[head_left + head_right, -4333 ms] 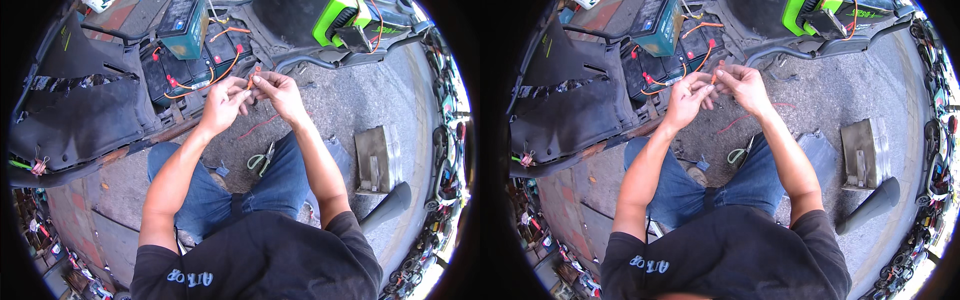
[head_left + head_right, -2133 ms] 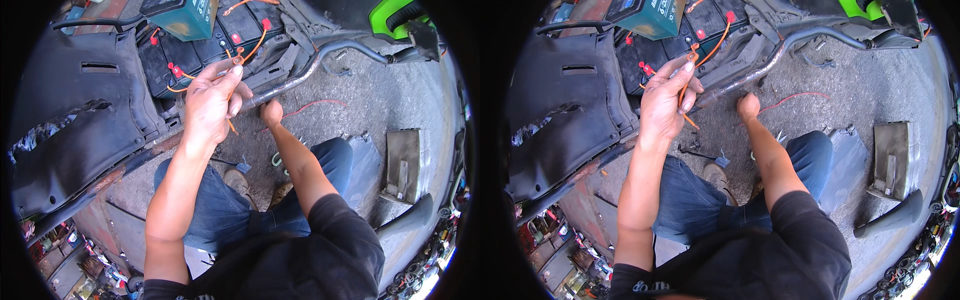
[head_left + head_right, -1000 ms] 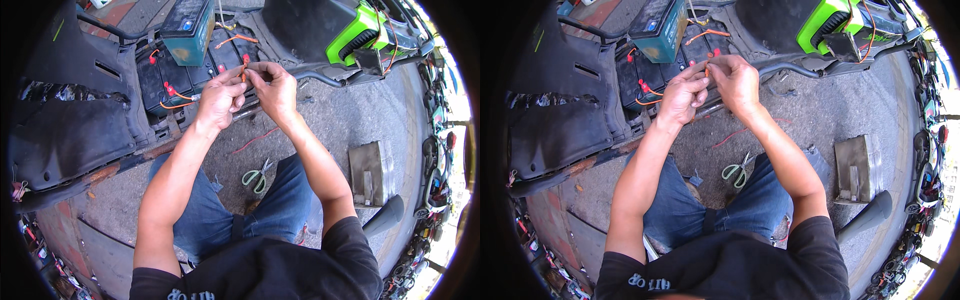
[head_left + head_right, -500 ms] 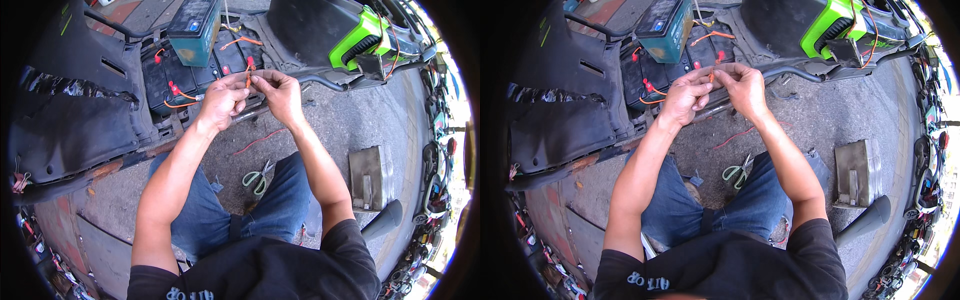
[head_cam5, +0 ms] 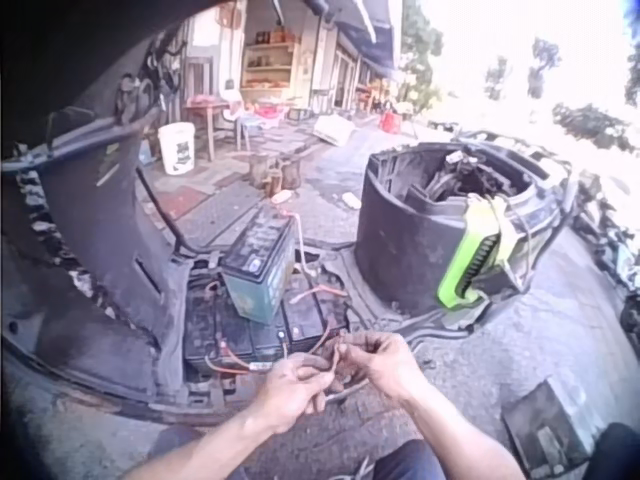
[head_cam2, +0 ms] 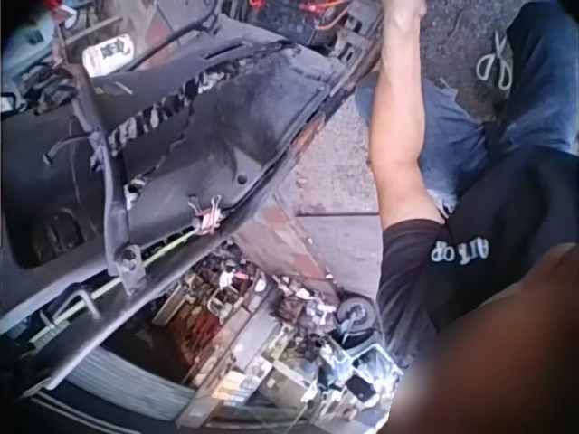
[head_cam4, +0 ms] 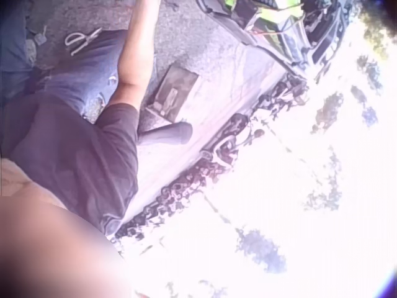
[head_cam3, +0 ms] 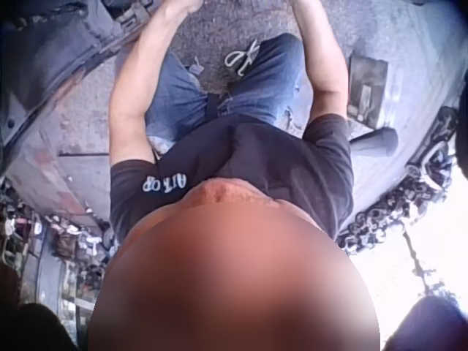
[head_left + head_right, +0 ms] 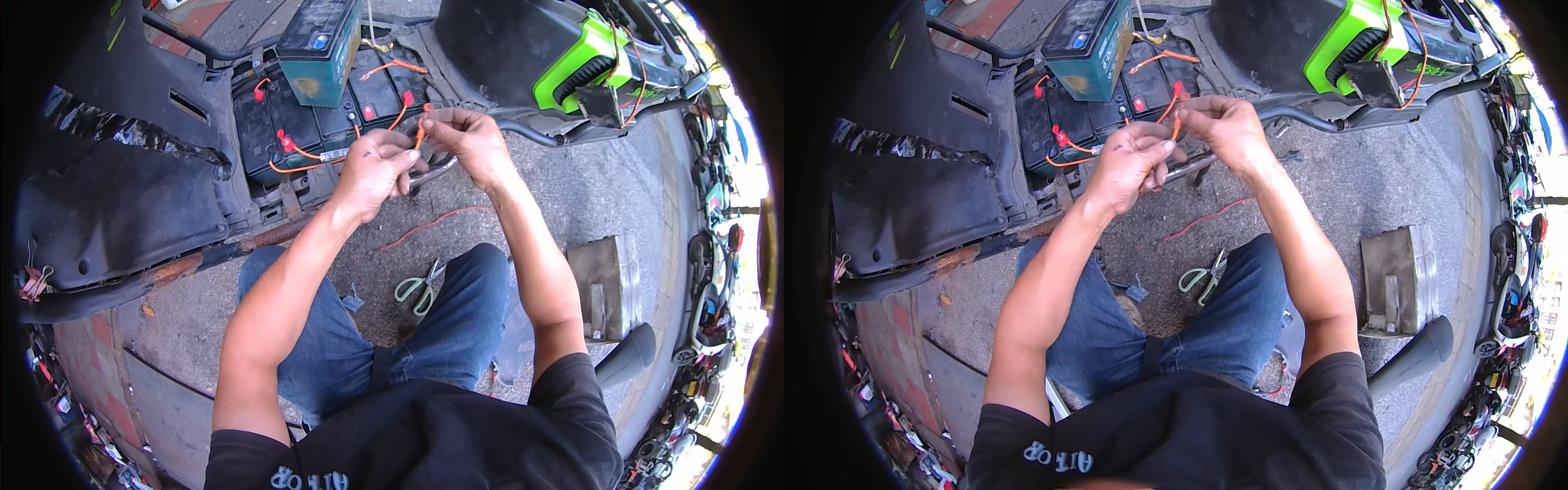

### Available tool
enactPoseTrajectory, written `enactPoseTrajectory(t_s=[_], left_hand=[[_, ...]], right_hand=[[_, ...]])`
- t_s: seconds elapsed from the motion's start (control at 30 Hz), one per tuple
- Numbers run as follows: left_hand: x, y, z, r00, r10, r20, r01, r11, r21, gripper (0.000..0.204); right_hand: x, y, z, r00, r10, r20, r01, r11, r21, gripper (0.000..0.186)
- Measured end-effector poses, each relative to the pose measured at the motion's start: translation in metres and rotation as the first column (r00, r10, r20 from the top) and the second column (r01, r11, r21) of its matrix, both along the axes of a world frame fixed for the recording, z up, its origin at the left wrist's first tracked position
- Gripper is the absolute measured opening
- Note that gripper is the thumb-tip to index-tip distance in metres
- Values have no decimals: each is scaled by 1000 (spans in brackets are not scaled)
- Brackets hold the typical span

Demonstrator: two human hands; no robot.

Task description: The person kneels beside a scooter and uses scissors to strip the insulation from an orange wire. They then use a cordless drill to tighten a terminal on the battery and connect the stripped wire to the battery terminal.

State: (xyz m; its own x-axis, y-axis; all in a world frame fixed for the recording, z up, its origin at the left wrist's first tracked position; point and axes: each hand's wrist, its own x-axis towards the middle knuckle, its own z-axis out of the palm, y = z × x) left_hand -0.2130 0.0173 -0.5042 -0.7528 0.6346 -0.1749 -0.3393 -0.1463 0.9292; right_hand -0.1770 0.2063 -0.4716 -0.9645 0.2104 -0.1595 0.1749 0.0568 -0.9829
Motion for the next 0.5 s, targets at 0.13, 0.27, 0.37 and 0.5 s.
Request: enactPoseTrajectory(t_s=[0.13, 0.27, 0.37, 0.5], left_hand=[[8, 2, 0, 984, -168, -52, 164, 984, -68, 29], [10, 5, -2, 964, -176, 197, 178, 984, 5, 29], [7, 12, -9, 917, -171, 361, 191, 981, -20, 31], [6, 20, -22, 900, -137, 414, 208, 969, -131, 27]], right_hand=[[-5, 16, 5, 998, -34, -46, 36, 998, 54, 20], [-8, 7, 4, 977, 8, -212, 51, 960, 274, 19], [-5, -8, 2, 897, 235, -375, 136, 659, 739, 15], [-10, -20, 0, 664, 722, -194, 151, 125, 981, 28]])
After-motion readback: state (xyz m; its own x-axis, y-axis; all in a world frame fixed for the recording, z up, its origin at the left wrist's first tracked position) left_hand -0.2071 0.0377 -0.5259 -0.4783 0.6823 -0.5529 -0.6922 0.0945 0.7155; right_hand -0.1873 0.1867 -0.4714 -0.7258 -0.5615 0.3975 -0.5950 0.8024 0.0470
